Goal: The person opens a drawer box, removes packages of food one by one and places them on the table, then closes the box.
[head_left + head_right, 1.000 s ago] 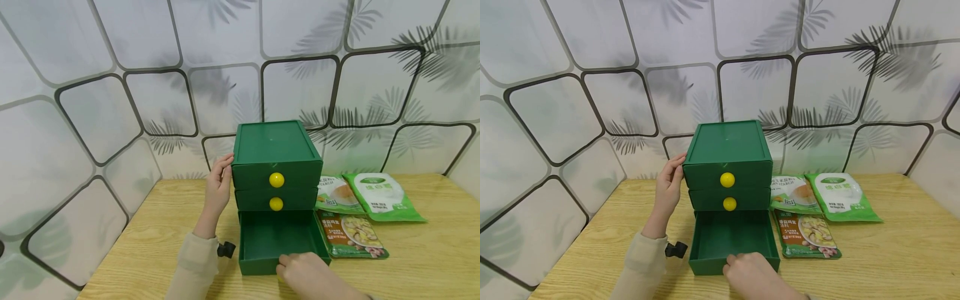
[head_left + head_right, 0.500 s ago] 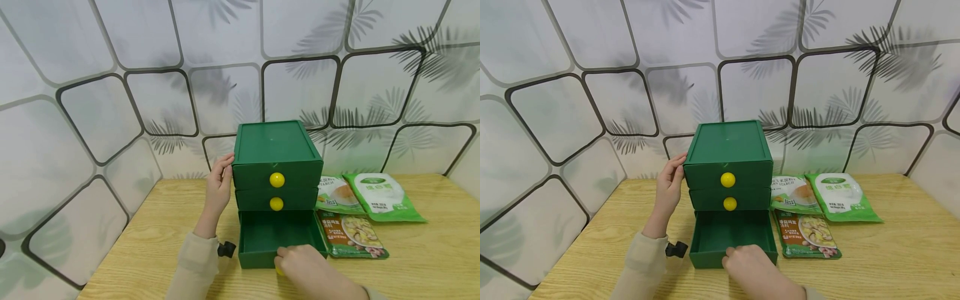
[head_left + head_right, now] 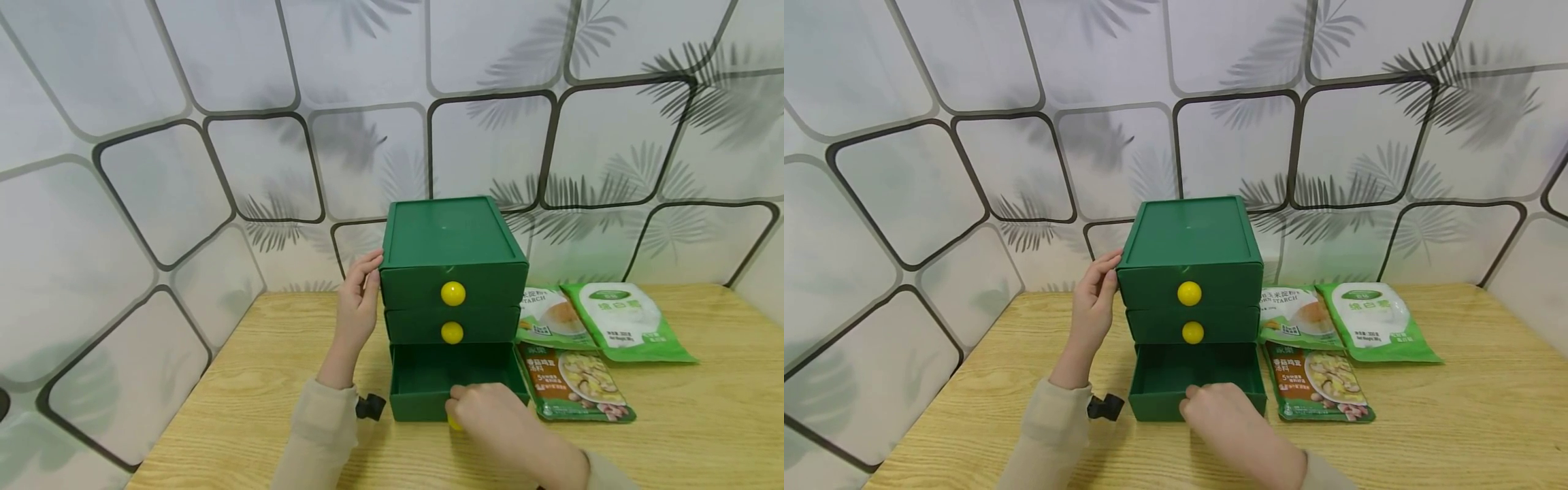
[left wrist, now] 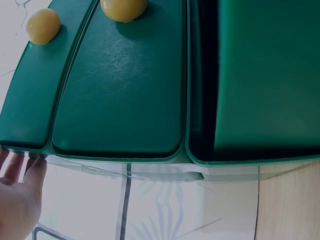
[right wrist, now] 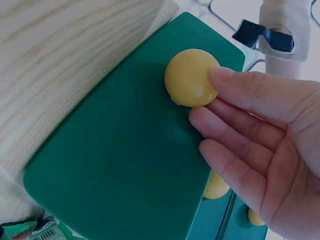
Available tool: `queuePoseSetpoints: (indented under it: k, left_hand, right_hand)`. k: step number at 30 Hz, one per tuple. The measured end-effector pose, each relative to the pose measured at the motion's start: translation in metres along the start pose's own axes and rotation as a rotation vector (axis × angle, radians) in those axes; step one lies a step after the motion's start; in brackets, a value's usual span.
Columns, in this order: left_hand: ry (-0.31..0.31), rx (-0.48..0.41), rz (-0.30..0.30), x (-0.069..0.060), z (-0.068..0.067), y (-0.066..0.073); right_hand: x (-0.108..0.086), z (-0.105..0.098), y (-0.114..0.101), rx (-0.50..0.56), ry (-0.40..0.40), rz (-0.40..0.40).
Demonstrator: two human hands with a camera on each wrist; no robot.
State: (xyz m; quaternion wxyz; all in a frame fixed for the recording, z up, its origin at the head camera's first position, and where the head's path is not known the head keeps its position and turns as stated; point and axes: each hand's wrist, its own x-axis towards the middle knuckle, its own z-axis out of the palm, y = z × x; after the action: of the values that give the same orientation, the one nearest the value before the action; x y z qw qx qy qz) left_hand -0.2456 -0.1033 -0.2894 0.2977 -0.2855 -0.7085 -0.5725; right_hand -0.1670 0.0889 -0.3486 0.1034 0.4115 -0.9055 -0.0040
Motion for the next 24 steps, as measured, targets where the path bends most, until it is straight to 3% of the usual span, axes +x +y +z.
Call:
queuePoseSetpoints:
  k: [9, 24]
  left_hand:
    - [-0.005, -0.014, -0.040, -0.001, 0.000, -0.001]
    - [-0.009, -0.032, -0.042, 0.000, 0.000, 0.000]
  right_hand:
    - [0.011, 0.001, 0.008, 0.008, 0.018, 0.049]
    - [0.020, 0.004, 0.016, 0.037, -0.009, 0.112]
